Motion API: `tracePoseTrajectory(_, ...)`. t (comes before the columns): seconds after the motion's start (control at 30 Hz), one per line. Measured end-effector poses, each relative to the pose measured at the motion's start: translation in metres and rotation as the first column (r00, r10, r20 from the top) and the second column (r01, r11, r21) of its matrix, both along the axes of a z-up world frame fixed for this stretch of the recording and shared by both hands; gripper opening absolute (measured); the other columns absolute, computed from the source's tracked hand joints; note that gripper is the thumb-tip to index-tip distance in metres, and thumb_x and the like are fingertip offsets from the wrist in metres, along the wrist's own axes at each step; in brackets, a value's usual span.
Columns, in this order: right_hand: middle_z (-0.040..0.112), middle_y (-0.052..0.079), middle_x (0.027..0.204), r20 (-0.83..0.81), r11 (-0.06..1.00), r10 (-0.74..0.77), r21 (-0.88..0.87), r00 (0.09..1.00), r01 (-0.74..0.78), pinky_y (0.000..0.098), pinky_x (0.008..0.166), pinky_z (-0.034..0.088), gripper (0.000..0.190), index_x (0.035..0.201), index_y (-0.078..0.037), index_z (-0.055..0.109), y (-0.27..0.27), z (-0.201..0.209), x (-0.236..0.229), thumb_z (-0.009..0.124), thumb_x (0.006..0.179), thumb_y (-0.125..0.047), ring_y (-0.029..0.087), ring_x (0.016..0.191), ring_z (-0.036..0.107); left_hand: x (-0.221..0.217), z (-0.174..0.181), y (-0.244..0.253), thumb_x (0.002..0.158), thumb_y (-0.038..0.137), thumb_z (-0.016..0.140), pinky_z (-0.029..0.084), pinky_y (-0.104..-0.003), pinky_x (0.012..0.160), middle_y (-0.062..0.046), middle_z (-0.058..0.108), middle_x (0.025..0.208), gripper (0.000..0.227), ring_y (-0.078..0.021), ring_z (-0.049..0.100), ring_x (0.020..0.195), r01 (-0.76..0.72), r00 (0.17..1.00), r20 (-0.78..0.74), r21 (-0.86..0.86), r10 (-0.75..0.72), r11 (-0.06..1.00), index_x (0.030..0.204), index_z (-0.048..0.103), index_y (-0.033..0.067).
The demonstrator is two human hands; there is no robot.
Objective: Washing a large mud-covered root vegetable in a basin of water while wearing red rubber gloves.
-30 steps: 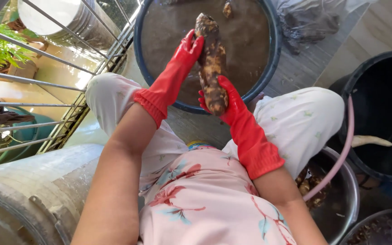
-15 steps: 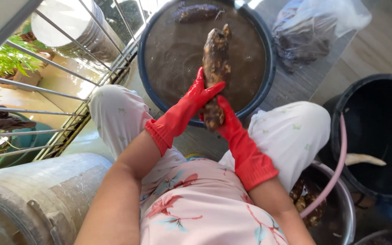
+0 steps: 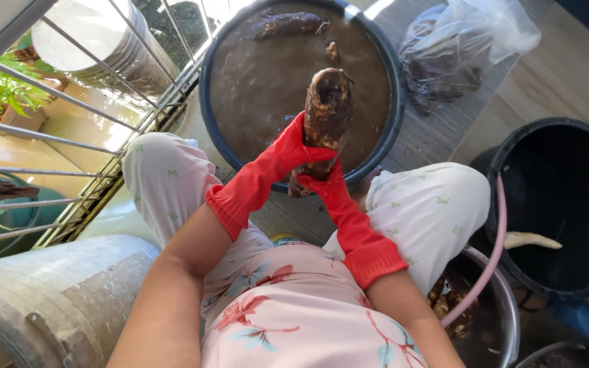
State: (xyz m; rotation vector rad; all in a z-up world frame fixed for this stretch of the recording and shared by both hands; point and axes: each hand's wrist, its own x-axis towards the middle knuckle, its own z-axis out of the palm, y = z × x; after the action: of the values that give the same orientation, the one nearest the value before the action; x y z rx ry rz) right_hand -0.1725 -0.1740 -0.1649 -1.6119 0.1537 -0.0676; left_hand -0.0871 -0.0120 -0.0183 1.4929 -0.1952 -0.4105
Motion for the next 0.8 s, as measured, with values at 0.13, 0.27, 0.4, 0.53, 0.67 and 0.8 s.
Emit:
tracePoseTrajectory(0.13, 0.065, 0.017, 0.133, 0.013, 0.998, -0.022, -0.056, 1.0, 0.023, 0.0521, 0.11, 0.048, 0.104, 0.149, -0.016, 0.05, 0.005, 0.009, 0.002, 0.104, 0.06, -0.019, 0.034, 0.123, 0.063, -0.004, 0.001, 0.0, 0.06, 0.024, 0.106, 0.05, -0.055, 0.109, -0.017, 0.067, 0.131, 0.102, -0.0334, 0.06, 0.129, 0.066, 0.995, 0.075, -0.095, -0.059, 0.993, 0.146, 0.052, 0.0151)
tracePoseTrajectory(0.27, 0.064, 0.02, 0.134, 0.024, 0.994, -0.033, -0.099, 0.999, 0.035, 0.0527, 0.108, 0.049, 0.108, 0.149, -0.015, 0.047, -0.001, -0.013, 0.0, 0.105, 0.059, -0.021, 0.037, 0.124, 0.063, -0.004, 0.008, -0.003, 0.059, 0.035, 0.105, 0.048, -0.055, 0.114, -0.016, 0.063, 0.138, 0.11, -0.0374, 0.057, 0.134, 0.103, 0.994, 0.031, 0.044, -0.105, 0.994, 0.151, 0.046, 0.0197)
tracePoseTrajectory(0.4, 0.065, 0.02, 0.132, 0.065, 0.991, -0.047, -0.121, 0.997, 0.055, 0.0536, 0.105, 0.05, 0.106, 0.148, -0.013, 0.049, -0.001, -0.008, 0.0, 0.105, 0.059, -0.022, 0.038, 0.122, 0.064, -0.002, -0.003, -0.003, 0.059, 0.03, 0.106, 0.049, -0.055, 0.111, -0.017, 0.066, 0.134, 0.107, -0.0356, 0.059, 0.131, 0.102, 0.992, 0.086, -0.071, -0.096, 0.992, 0.149, 0.05, 0.0171)
tracePoseTrajectory(0.53, 0.063, 0.022, 0.133, 0.046, 0.996, -0.07, -0.054, 0.996, 0.072, 0.0556, 0.108, 0.048, 0.105, 0.147, -0.011, 0.047, 0.003, 0.007, 0.0, 0.104, 0.059, -0.019, 0.041, 0.126, 0.06, -0.005, 0.0, -0.006, 0.056, 0.028, 0.107, 0.049, -0.055, 0.11, -0.017, 0.066, 0.132, 0.11, -0.0357, 0.061, 0.129, 0.076, 0.995, 0.078, -0.105, -0.068, 0.992, 0.149, 0.049, 0.0156)
tracePoseTrajectory(0.67, 0.062, 0.023, 0.136, 0.039, 0.995, -0.074, -0.058, 0.996, 0.077, 0.0565, 0.109, 0.047, 0.105, 0.148, -0.01, 0.046, 0.01, 0.019, 0.0, 0.104, 0.061, -0.019, 0.042, 0.128, 0.059, 0.0, -0.003, -0.007, 0.059, 0.03, 0.107, 0.049, -0.054, 0.112, -0.015, 0.065, 0.135, 0.11, -0.0338, 0.059, 0.132, 0.087, 0.993, 0.081, -0.066, -0.082, 0.994, 0.151, 0.048, 0.0184)
tracePoseTrajectory(0.8, 0.061, 0.025, 0.136, 0.027, 0.994, -0.106, -0.034, 0.994, 0.107, 0.0558, 0.112, 0.046, 0.101, 0.148, -0.01, 0.046, 0.022, 0.047, 0.0, 0.101, 0.063, -0.016, 0.04, 0.129, 0.058, 0.0, 0.025, -0.01, 0.06, 0.042, 0.102, 0.043, -0.052, 0.12, -0.013, 0.058, 0.148, 0.116, -0.0366, 0.053, 0.14, 0.021, 1.0, -0.012, 0.179, -0.019, 0.984, 0.156, 0.039, 0.0263)
